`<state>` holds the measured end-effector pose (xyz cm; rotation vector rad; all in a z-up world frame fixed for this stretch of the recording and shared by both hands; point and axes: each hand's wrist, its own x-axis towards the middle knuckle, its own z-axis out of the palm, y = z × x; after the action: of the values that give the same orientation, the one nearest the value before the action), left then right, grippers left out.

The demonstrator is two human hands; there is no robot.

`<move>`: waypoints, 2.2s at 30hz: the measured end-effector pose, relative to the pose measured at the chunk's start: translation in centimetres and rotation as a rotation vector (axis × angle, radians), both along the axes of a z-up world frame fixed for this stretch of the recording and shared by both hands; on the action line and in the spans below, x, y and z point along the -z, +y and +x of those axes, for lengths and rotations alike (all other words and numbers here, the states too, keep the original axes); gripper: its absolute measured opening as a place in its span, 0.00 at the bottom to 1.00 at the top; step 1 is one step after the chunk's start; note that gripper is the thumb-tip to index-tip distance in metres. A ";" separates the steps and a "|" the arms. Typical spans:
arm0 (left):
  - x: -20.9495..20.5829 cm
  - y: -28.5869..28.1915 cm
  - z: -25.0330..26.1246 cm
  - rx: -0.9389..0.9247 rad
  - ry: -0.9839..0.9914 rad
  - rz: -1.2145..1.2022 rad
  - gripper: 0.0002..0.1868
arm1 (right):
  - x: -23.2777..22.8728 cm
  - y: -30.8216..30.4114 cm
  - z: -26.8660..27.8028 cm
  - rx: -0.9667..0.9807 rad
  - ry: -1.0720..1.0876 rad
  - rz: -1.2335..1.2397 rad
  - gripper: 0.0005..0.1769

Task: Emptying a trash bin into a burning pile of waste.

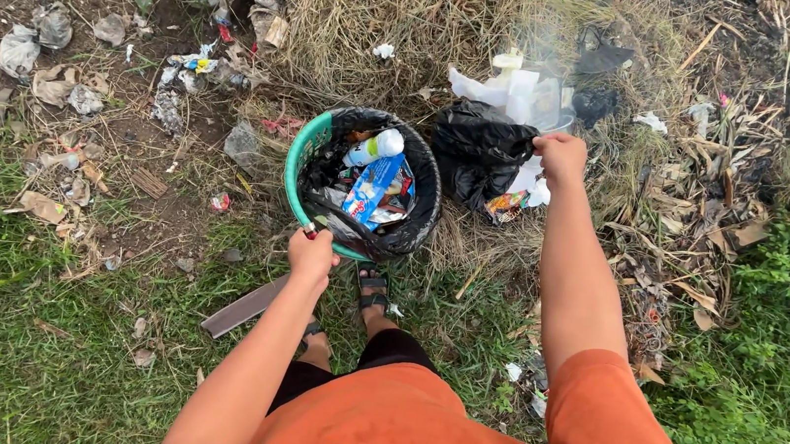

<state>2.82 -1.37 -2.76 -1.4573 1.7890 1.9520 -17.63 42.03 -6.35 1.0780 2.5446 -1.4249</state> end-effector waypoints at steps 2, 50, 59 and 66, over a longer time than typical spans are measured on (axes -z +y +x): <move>-0.8 -0.1 -0.1 -0.006 0.002 -0.011 0.03 | -0.4 -0.2 0.3 -0.002 0.020 -0.011 0.03; -0.1 -2.6 0.4 -0.050 0.057 0.021 0.03 | -2.1 10.2 1.1 0.510 0.242 -0.202 0.10; 0.7 -2.9 1.4 -0.033 0.024 -0.003 0.02 | 0.6 5.3 5.1 0.319 0.204 -0.191 0.09; 0.4 -2.7 2.1 -0.052 0.003 0.042 0.03 | 5.3 -2.1 8.4 0.191 0.128 -0.078 0.04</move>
<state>4.89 -4.07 -3.15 -1.5023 1.7173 2.0050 -9.27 39.90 -11.67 1.2866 2.5022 -1.6746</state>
